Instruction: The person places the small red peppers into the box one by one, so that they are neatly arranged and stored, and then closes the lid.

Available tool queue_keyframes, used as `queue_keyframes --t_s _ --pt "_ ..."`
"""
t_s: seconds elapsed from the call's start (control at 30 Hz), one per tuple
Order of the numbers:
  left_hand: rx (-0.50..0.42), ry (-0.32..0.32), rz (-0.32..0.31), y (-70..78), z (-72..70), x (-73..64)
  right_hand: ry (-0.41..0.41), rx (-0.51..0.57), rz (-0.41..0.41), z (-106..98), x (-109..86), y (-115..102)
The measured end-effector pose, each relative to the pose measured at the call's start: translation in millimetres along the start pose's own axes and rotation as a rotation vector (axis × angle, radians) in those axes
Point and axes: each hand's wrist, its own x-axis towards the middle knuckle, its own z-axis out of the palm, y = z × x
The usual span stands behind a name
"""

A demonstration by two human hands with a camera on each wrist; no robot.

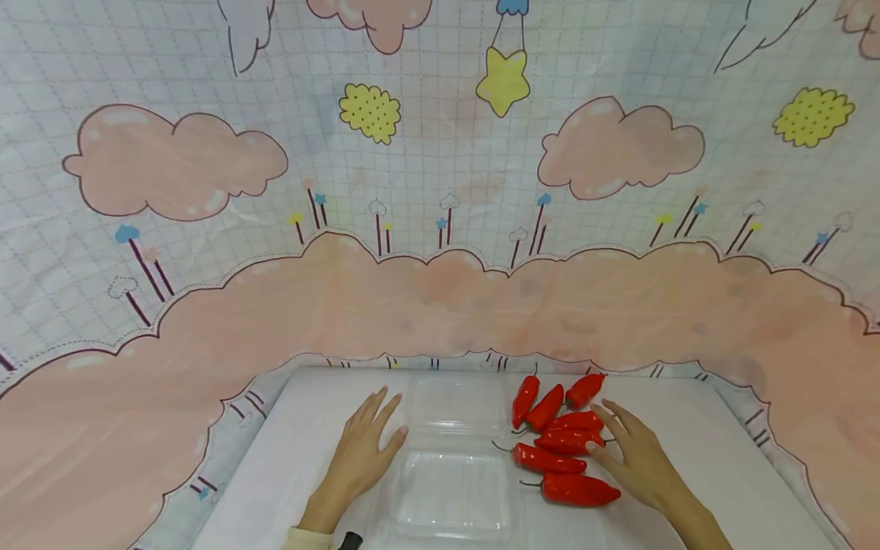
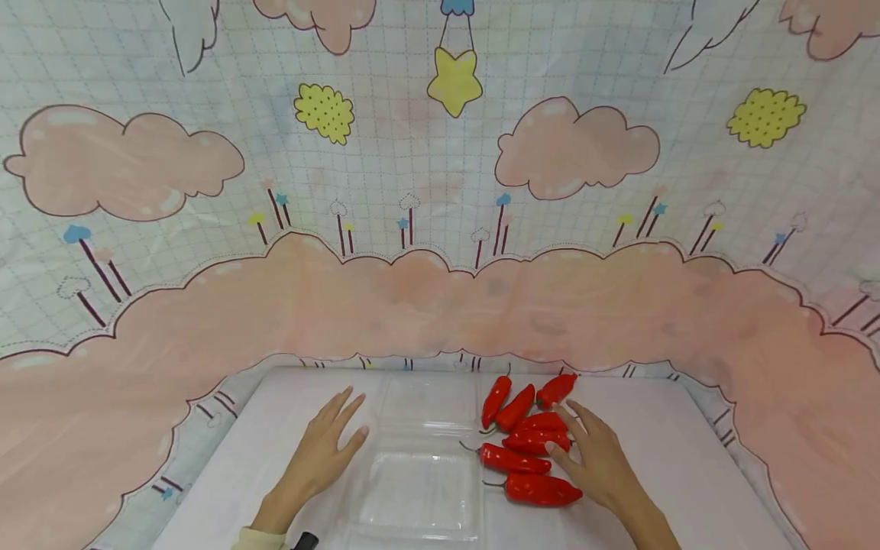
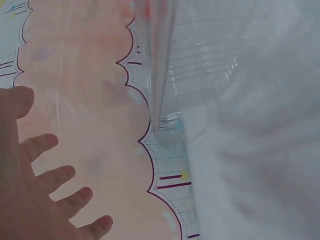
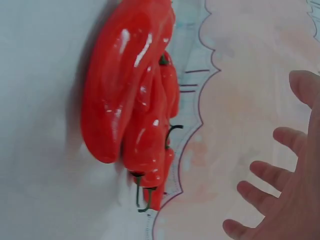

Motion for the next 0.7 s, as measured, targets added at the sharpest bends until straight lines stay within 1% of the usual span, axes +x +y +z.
queue_keyframes --t_s 0.13,0.37,0.47,0.6,0.7 --pt "-0.037 0.02 -0.021 -3.0 2.1 -6.4 -0.037 0.079 0.034 2.2 -3.0 1.3" --pt "-0.135 -0.02 -0.11 -9.0 7.7 -18.0 -0.079 0.174 0.081 4.5 -9.5 3.3" --pt "-0.155 -0.025 -0.123 -12.2 10.7 -21.9 -0.108 0.218 0.106 6.9 -12.3 3.6" --pt "-0.182 -0.034 -0.135 -15.9 14.0 -27.0 -0.177 0.266 0.156 10.4 -15.3 3.8" --pt "-0.186 -0.043 -0.144 -16.7 15.8 -30.2 -0.195 0.288 0.171 13.1 -17.9 5.7"
